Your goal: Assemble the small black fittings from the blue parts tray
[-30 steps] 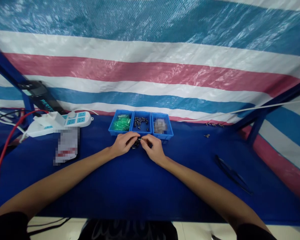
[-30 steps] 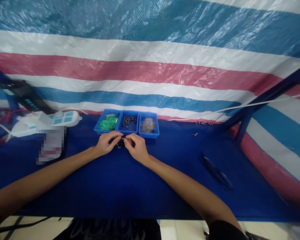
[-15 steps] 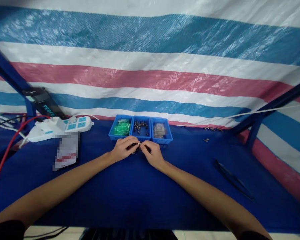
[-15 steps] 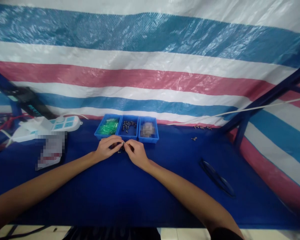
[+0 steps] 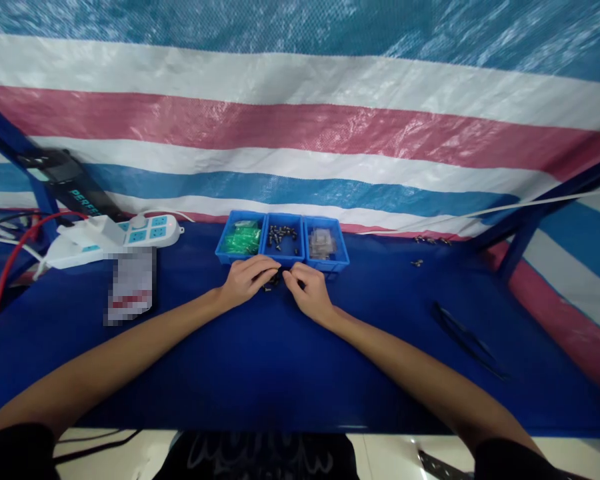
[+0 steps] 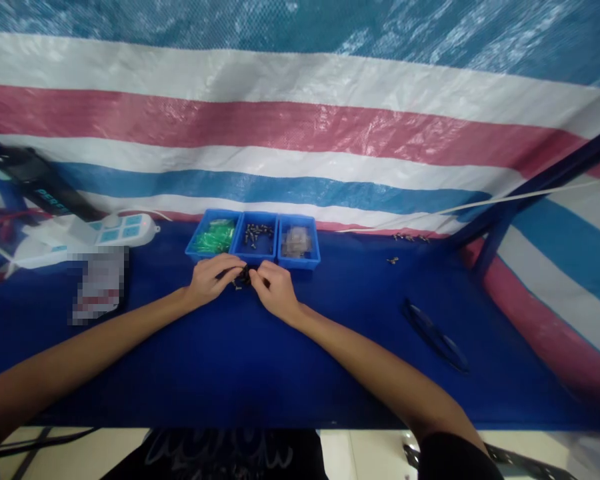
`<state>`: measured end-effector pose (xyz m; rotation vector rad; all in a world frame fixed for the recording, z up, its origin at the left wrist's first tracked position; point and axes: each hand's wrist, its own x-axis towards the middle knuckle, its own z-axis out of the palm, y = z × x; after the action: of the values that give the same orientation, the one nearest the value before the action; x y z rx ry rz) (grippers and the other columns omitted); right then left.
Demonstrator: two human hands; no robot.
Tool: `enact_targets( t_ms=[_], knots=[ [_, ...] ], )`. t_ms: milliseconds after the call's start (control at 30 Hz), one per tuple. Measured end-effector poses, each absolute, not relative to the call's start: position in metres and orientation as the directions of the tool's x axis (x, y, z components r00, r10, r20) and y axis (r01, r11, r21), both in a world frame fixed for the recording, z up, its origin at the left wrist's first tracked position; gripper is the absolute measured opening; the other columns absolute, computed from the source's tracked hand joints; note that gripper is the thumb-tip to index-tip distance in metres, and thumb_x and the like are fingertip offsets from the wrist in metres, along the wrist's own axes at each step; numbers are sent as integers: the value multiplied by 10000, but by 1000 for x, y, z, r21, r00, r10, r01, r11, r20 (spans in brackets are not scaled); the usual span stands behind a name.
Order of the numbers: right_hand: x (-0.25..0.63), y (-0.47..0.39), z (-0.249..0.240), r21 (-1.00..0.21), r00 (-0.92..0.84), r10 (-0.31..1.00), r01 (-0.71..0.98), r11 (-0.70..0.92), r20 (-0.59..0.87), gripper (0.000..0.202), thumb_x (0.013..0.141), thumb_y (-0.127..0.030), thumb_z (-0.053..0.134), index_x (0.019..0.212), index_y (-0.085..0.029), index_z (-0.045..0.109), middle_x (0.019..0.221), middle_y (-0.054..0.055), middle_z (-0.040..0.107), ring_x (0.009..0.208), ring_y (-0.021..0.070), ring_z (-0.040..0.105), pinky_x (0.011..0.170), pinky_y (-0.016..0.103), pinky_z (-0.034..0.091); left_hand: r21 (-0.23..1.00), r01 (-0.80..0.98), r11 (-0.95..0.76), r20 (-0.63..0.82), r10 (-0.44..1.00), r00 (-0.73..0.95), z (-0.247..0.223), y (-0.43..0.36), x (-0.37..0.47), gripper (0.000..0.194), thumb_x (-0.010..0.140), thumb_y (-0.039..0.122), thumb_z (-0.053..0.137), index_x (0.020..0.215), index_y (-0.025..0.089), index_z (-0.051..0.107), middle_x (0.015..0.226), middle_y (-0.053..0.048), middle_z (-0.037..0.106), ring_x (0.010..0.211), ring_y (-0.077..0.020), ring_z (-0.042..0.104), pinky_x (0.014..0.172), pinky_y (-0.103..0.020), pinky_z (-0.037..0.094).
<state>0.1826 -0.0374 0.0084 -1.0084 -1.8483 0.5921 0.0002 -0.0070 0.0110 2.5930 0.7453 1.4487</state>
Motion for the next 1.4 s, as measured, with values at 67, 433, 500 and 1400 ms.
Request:
enact_targets(
  t_ms=[67, 433, 500, 1400],
  knots=[
    [182, -38, 7, -729, -264, 815, 365, 579, 515, 423, 925, -304, 406, 519, -185, 385, 617, 14, 470, 580, 118, 466, 585, 257, 369, 312, 371, -875, 772, 461, 437, 10, -7, 0, 125, 887, 179, 534, 960, 150, 632, 872, -57, 687, 789, -125, 657, 690, -212, 535],
    [181, -42, 0, -724, -323, 809, 364, 585, 491, 484, 912, -291, 409, 482, -193, 209, 480, -33, 306, 424, 76, 292, 462, 260, 225, 321, 374, -870, 781, 467, 415, 5, -5, -2, 131, 895, 178, 525, 981, 141, 617, 866, -53, 693, 761, -115, 667, 681, -188, 535],
    [182, -42, 1, -738, -311, 827, 377, 560, 469, 497, 916, -321, 418, 480, -190, 218, 470, -39, 291, 423, 71, 281, 466, 254, 230, 321, 370, -872, 790, 462, 404, 5, -4, -1, 134, 896, 183, 524, 983, 140, 617, 871, -52, 697, 758, -113, 671, 692, -185, 537],
    [182, -38, 5, -747, -283, 834, 372, 551, 474, 158, 890, -313, 497, 899, -174, 573, 619, -22, 489, 559, 110, 479, 556, 219, 394, 409, 338, -848, 688, 530, 496, 0, -3, -2, 115, 912, 245, 495, 911, 140, 540, 660, 13, 638, 550, -78, 612, 527, -157, 463]
  ],
)
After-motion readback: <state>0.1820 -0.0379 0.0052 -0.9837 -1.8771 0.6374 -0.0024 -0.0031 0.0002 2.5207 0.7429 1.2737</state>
